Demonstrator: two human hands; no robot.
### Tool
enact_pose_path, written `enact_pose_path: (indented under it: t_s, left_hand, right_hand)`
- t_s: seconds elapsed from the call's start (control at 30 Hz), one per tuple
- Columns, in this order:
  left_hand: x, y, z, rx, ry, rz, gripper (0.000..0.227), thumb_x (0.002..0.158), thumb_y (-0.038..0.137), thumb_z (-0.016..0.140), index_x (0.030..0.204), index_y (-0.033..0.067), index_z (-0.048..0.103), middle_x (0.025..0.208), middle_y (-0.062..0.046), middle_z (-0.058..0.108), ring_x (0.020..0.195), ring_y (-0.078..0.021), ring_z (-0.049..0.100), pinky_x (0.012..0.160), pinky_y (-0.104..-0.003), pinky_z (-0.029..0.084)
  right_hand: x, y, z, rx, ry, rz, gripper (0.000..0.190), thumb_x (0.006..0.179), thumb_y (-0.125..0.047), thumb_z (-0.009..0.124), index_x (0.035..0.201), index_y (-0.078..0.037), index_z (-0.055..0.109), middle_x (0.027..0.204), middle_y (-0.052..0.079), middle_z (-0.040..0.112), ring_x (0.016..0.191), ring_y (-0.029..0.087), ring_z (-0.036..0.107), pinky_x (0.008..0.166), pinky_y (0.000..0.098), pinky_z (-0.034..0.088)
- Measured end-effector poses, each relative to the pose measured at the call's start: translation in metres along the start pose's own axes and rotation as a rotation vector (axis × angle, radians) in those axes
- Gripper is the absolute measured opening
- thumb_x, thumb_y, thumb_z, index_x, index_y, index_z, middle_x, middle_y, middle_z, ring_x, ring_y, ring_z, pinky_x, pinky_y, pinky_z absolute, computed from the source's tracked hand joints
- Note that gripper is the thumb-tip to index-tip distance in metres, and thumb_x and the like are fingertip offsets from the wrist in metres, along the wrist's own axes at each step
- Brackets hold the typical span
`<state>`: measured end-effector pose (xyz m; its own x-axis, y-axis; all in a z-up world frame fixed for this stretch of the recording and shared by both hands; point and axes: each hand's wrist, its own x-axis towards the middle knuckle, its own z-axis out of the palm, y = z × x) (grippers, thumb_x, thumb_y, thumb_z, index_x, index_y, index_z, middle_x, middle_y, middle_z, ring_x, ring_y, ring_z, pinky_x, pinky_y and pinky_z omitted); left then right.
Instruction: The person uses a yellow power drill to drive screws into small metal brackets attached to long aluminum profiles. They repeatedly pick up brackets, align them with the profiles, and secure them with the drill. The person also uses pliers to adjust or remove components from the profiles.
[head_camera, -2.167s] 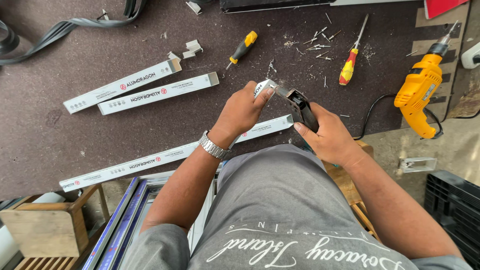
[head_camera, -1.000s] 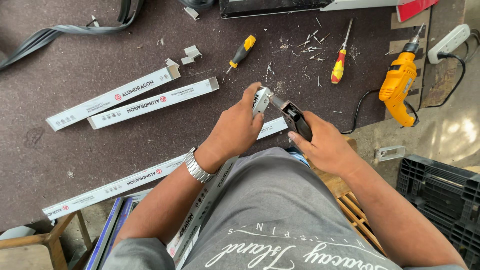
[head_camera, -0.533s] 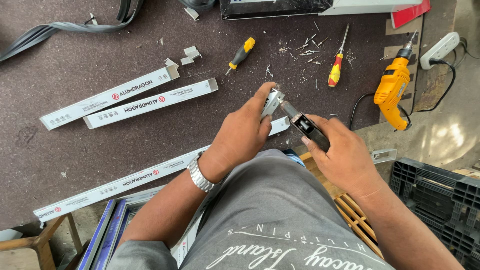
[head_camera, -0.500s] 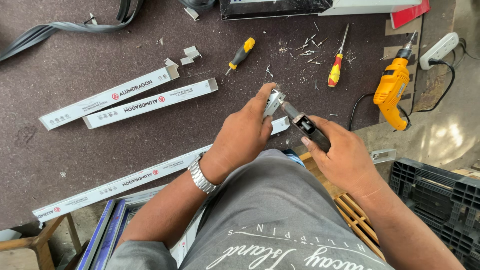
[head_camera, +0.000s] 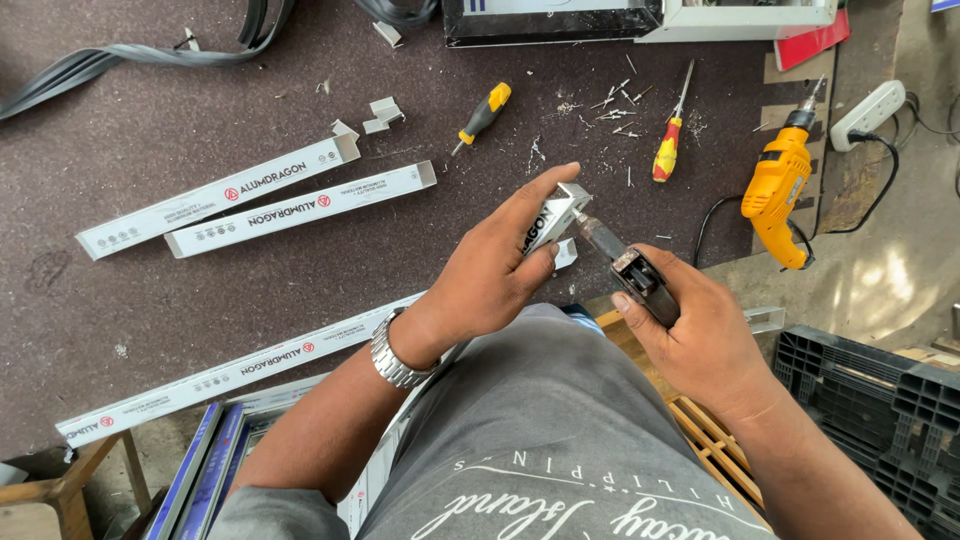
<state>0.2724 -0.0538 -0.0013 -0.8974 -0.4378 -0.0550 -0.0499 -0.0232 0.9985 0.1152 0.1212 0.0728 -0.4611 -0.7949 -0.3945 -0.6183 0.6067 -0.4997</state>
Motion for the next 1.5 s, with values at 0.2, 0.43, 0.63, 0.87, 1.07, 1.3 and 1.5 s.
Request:
enact_pose_path:
  t_s: [0.2, 0.43, 0.63, 0.87, 1.07, 1.3, 1.5]
  left_hand:
    - [0.004, 0.005, -0.008, -0.012, -0.051, 0.064, 0.056, 0.097, 0.013, 0.068, 0.149, 0.0156, 0.046, 0.129, -0.013, 0.068, 0.112, -0.0286, 0.074, 0.095, -0.039, 0.058]
    - [-0.004, 0.02, 0.002, 0.036, 0.045, 0.04, 0.049, 0.102, 0.009, 0.062, 0.148, 0.0126, 0.047, 0.106, -0.01, 0.063, 0.088, -0.0239, 0.073, 0.076, -0.037, 0.058]
    - [-0.003, 0.021, 0.005, 0.111, 0.065, 0.048, 0.051, 0.101, 0.009, 0.064, 0.148, 0.0115, 0.044, 0.107, -0.01, 0.061, 0.084, -0.0224, 0.072, 0.072, -0.036, 0.059]
    - [-0.006, 0.016, 0.006, 0.137, 0.101, 0.085, 0.057, 0.097, 0.005, 0.067, 0.149, 0.0091, 0.042, 0.114, -0.013, 0.063, 0.091, -0.0277, 0.073, 0.077, -0.039, 0.059]
    - [-0.004, 0.027, -0.003, 0.153, 0.071, 0.083, 0.057, 0.093, 0.004, 0.067, 0.145, 0.0089, 0.046, 0.109, -0.015, 0.061, 0.087, -0.0297, 0.071, 0.073, -0.039, 0.057]
    - [-0.004, 0.037, -0.009, 0.052, 0.064, 0.164, 0.049, 0.1, 0.002, 0.066, 0.146, 0.0075, 0.05, 0.11, -0.011, 0.062, 0.088, -0.0238, 0.07, 0.079, -0.036, 0.057]
    - [-0.004, 0.042, 0.007, 0.105, 0.136, 0.157, 0.048, 0.099, 0.004, 0.066, 0.144, 0.0069, 0.05, 0.106, -0.01, 0.062, 0.08, -0.0205, 0.067, 0.073, -0.035, 0.055]
  right_hand:
    - [-0.006, -0.006, -0.007, 0.026, -0.014, 0.015, 0.043, 0.09, -0.026, 0.072, 0.127, -0.005, 0.063, 0.099, 0.015, 0.073, 0.087, 0.027, 0.073, 0.078, 0.0368, 0.056]
    - [-0.009, -0.012, -0.011, 0.024, -0.034, 0.095, 0.046, 0.089, -0.025, 0.071, 0.13, -0.007, 0.063, 0.085, 0.011, 0.073, 0.073, 0.021, 0.072, 0.069, 0.0344, 0.056]
    - [-0.007, -0.009, -0.004, 0.151, -0.109, 0.112, 0.043, 0.093, -0.028, 0.066, 0.13, -0.008, 0.062, 0.082, 0.009, 0.076, 0.073, 0.016, 0.074, 0.068, 0.0326, 0.058]
    - [0.004, -0.007, -0.01, 0.093, -0.12, 0.001, 0.043, 0.091, -0.025, 0.067, 0.131, -0.008, 0.062, 0.088, 0.011, 0.074, 0.078, 0.02, 0.074, 0.07, 0.034, 0.056]
    - [0.004, -0.002, -0.003, 0.161, -0.108, 0.012, 0.04, 0.09, -0.022, 0.069, 0.127, -0.008, 0.064, 0.094, 0.012, 0.069, 0.083, 0.022, 0.069, 0.077, 0.0345, 0.055]
    - [-0.012, 0.01, -0.005, 0.27, -0.032, -0.204, 0.048, 0.091, -0.031, 0.069, 0.127, -0.003, 0.057, 0.101, 0.009, 0.063, 0.085, 0.016, 0.064, 0.074, 0.0293, 0.053]
    - [-0.007, 0.016, -0.004, 0.337, -0.039, -0.238, 0.056, 0.088, -0.048, 0.068, 0.123, -0.005, 0.06, 0.076, -0.002, 0.064, 0.063, 0.006, 0.064, 0.056, 0.022, 0.051]
